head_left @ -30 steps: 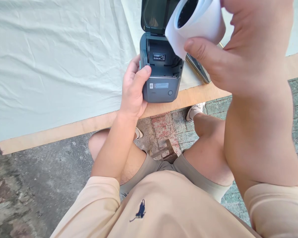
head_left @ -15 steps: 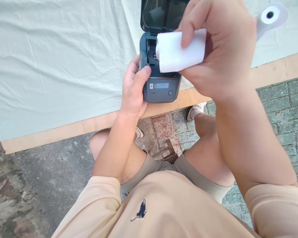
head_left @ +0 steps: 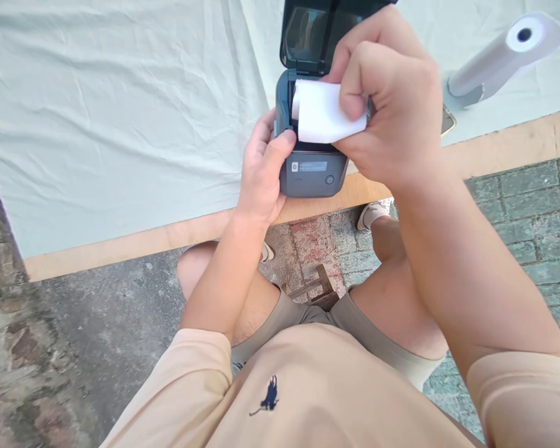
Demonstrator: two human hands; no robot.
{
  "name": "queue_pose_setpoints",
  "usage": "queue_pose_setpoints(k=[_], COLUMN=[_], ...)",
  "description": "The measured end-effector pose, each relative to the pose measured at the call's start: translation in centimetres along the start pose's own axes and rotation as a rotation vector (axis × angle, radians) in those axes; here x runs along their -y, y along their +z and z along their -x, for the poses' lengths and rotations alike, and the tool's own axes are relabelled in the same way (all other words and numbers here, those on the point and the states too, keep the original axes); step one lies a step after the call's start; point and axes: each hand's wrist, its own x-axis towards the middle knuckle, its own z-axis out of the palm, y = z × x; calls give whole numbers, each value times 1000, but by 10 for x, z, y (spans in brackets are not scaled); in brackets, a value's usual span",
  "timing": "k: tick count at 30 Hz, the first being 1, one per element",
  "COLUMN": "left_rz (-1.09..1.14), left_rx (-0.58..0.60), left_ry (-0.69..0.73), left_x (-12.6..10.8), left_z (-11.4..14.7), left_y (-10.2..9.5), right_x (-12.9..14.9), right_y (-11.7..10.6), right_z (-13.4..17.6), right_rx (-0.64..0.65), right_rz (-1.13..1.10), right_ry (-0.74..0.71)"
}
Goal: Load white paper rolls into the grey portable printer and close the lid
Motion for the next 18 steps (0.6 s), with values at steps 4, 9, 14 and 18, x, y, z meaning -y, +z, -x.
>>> queue_pose_setpoints(k=[4,9,14,18], left_rz=[4,57,26,-36], left_rx=[7,40,59,1], left_ry=[1,14,42,-1], left_x=[2,1,2,0], left_z=[0,1,1,2], left_y=[0,1,0,2], right_x=[3,19,39,36], right_y=[-1,-3,-13,-25], right_z=[1,2,-11,-14], right_rx=[47,148,295,215], right_rz=[37,292,404,179], right_ry=[40,158,311,299])
